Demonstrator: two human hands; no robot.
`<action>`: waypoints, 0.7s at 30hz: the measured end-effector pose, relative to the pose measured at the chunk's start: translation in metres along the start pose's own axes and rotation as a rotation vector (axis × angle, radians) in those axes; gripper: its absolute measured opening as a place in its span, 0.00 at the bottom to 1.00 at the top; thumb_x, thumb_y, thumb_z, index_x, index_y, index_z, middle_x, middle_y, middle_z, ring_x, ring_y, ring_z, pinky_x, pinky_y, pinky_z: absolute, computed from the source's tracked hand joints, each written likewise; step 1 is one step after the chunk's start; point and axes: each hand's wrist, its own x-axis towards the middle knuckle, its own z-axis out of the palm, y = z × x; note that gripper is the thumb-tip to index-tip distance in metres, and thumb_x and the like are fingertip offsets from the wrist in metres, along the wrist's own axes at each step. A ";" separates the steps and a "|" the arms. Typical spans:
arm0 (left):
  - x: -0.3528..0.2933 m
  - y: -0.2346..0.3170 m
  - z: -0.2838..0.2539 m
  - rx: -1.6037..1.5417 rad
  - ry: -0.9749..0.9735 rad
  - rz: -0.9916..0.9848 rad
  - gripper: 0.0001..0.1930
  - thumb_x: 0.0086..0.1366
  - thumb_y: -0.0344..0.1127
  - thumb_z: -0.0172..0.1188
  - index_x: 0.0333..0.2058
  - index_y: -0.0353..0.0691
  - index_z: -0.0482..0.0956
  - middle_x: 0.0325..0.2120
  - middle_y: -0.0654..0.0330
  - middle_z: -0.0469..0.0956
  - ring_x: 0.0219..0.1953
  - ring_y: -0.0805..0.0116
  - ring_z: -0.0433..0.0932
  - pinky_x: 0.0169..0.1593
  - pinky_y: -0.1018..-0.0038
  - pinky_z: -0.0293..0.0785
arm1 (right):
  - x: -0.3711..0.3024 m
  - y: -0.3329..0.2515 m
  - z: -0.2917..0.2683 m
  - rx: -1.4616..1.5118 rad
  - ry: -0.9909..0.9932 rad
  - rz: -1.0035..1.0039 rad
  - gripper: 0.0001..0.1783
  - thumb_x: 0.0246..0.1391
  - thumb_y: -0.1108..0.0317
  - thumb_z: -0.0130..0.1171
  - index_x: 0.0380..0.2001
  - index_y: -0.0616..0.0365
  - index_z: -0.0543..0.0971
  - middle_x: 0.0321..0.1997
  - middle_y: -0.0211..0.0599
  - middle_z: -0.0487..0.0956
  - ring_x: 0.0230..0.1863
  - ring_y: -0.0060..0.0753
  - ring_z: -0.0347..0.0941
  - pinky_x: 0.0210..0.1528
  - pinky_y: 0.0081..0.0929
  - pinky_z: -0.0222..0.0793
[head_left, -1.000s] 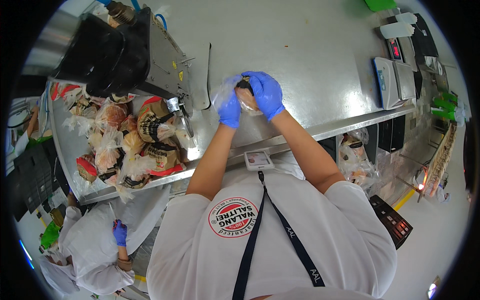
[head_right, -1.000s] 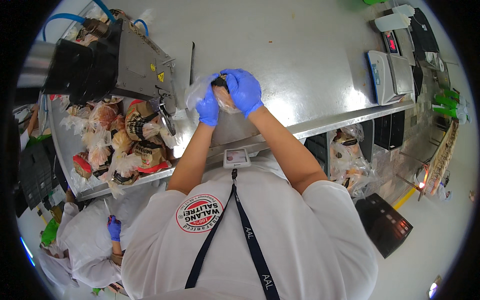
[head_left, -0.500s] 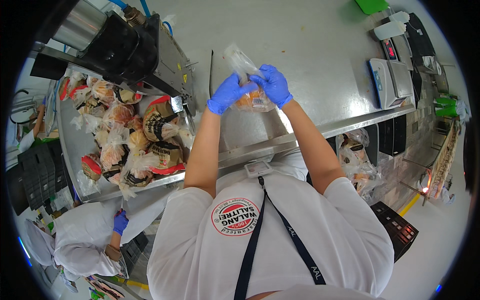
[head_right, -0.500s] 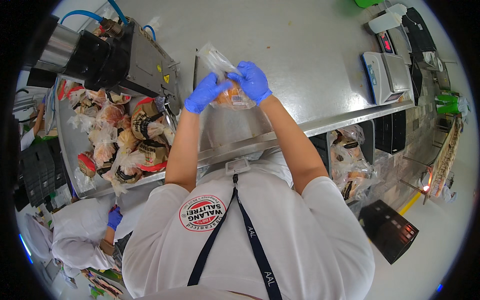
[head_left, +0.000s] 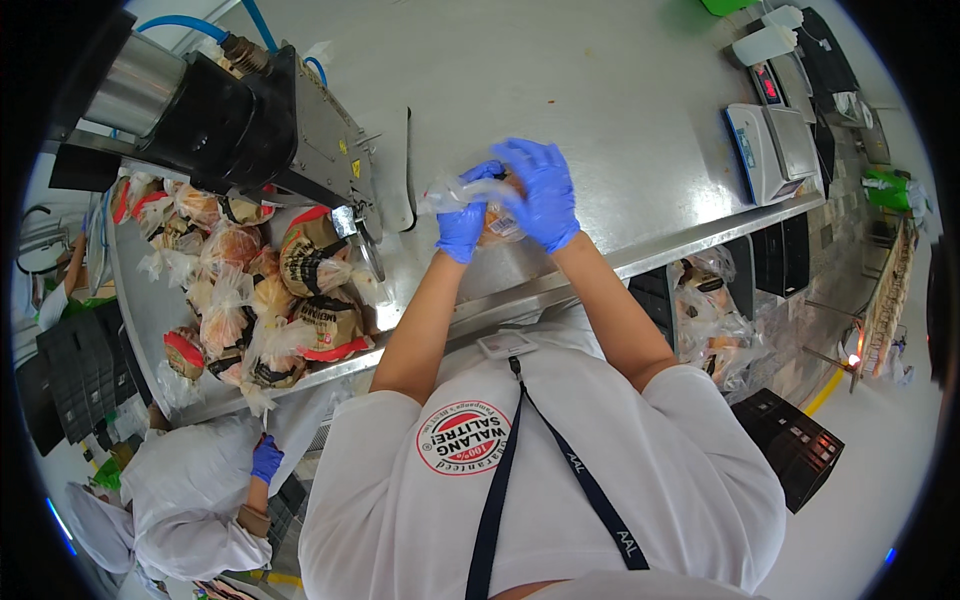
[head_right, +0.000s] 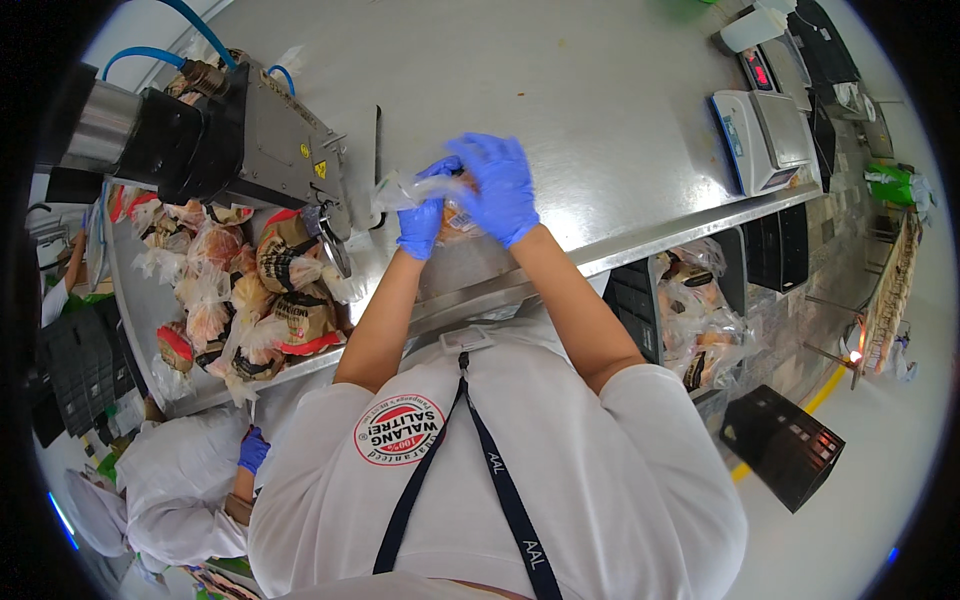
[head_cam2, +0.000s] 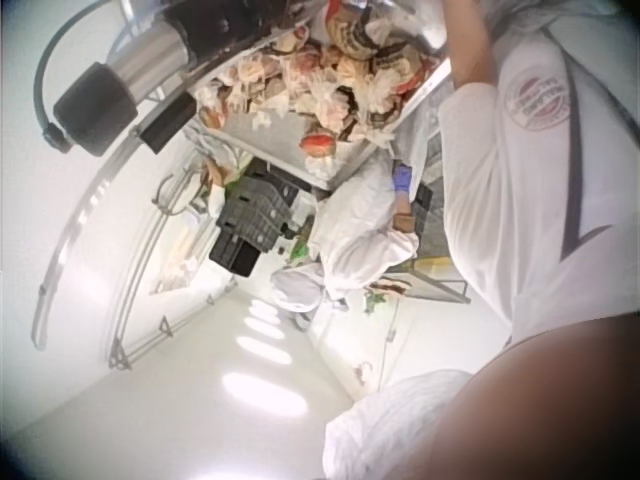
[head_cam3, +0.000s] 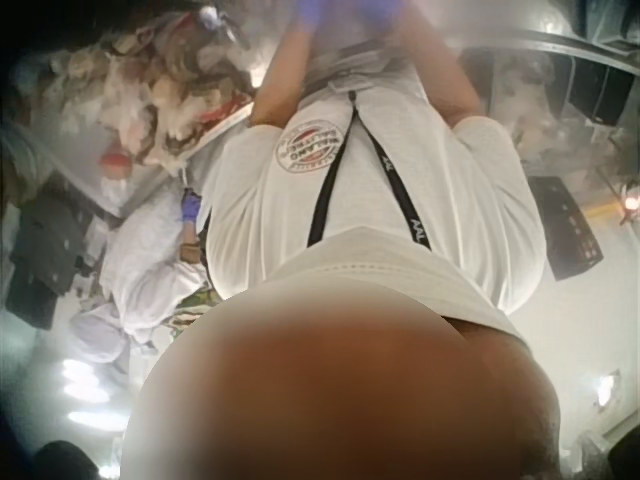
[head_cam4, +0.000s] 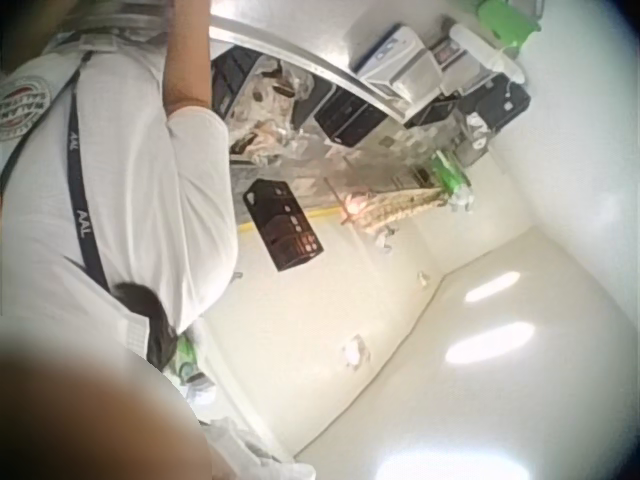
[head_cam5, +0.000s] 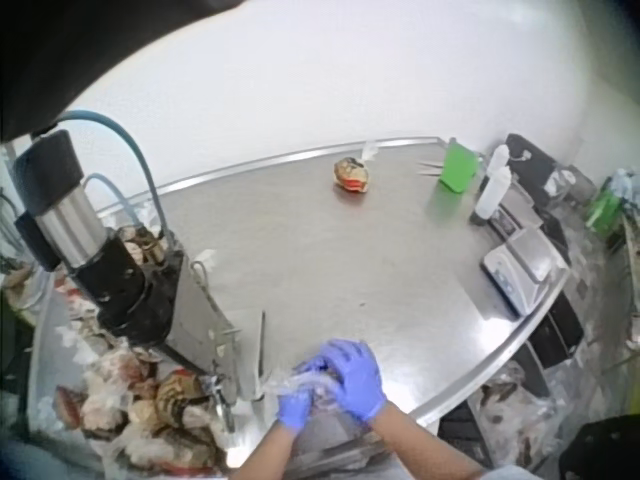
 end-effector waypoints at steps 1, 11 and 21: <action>-0.001 0.007 0.001 -0.013 -0.037 0.025 0.10 0.60 0.30 0.53 0.39 0.40 0.77 0.39 0.57 0.77 0.42 0.65 0.75 0.47 0.71 0.71 | -0.012 0.015 0.006 0.037 0.066 0.165 0.17 0.51 0.64 0.50 0.45 0.53 0.76 0.44 0.41 0.76 0.38 0.45 0.73 0.46 0.32 0.68; -0.044 0.019 0.000 0.440 0.038 0.208 0.13 0.62 0.34 0.50 0.43 0.37 0.77 0.43 0.54 0.76 0.47 0.61 0.74 0.53 0.69 0.67 | -0.052 0.010 0.015 0.424 -0.055 0.107 0.21 0.60 0.60 0.38 0.44 0.62 0.75 0.47 0.47 0.75 0.49 0.46 0.71 0.52 0.32 0.65; -0.010 0.004 -0.030 -0.226 0.095 -0.325 0.22 0.69 0.44 0.39 0.51 0.31 0.68 0.48 0.51 0.72 0.50 0.59 0.71 0.56 0.64 0.64 | -0.021 0.008 0.017 0.618 -0.173 0.232 0.26 0.55 0.58 0.51 0.55 0.59 0.67 0.60 0.50 0.63 0.59 0.50 0.61 0.58 0.36 0.59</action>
